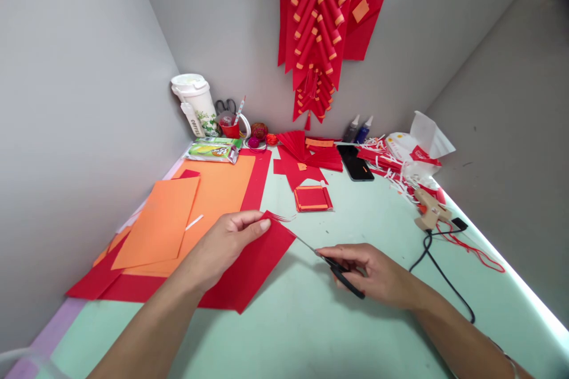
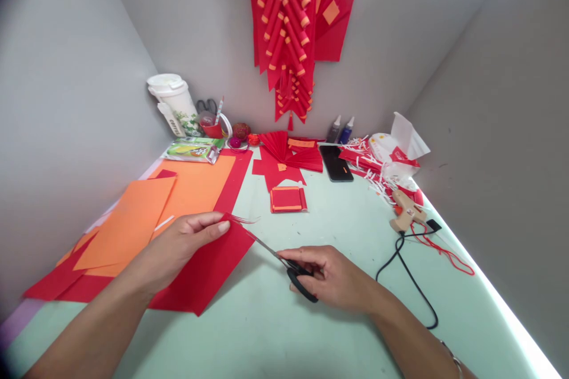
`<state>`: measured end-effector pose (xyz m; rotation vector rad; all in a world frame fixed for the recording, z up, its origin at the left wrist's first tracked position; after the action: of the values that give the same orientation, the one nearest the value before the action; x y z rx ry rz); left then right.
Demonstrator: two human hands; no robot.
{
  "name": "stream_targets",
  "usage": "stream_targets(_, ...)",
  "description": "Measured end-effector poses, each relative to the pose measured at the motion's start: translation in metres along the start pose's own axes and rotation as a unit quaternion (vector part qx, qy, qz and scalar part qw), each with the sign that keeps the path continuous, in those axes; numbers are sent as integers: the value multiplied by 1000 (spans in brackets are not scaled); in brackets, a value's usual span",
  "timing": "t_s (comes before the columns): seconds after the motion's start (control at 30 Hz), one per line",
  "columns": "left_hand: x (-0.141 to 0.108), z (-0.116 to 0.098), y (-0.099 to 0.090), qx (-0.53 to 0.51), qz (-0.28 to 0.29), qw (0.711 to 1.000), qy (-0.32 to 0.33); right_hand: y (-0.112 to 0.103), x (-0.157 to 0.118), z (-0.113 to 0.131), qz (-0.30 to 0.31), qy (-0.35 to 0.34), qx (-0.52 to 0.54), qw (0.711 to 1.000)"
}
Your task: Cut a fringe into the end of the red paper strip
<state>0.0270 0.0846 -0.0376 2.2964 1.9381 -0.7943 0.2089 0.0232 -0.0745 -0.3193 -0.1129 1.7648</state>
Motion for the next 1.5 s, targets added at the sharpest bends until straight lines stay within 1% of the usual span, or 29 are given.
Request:
stream_targets(0.1, 0, 0, 0, -2, -1, 1000, 3, 0, -1, -2, -1, 8, 1, 1000)
stream_targets(0.33, 1, 3, 1, -3, 4, 1000, -3, 2, -1, -3, 6, 4, 11, 1000)
stream_targets(0.73, 0, 0, 2, -13, 4, 1000, 10, 2, -1, 0, 6, 1, 8, 1000)
stream_targets(0.97, 0, 0, 5, -24, 23, 999, 24, 0, -1, 0, 3, -15, -2, 1000)
stream_targets(1.2, -1, -6, 2, -15, 4, 999, 32, -2, -1, 0, 8, -20, -17, 1000)
stream_targets(1.5, -1, -5, -1, 1, -14, 1000, 18, -2, -1, 1, 13, -18, -24, 999)
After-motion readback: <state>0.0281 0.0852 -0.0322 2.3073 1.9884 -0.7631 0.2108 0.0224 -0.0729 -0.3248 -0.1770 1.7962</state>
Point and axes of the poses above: each hand's wrist, its own x-axis towards the middle knuckle, its own y-axis out of the palm, z = x × y, the point moved 10 cm from there along x, towards the middle knuckle, and after that the axes turned 15 degrees about -z, right-handed, at the moved point
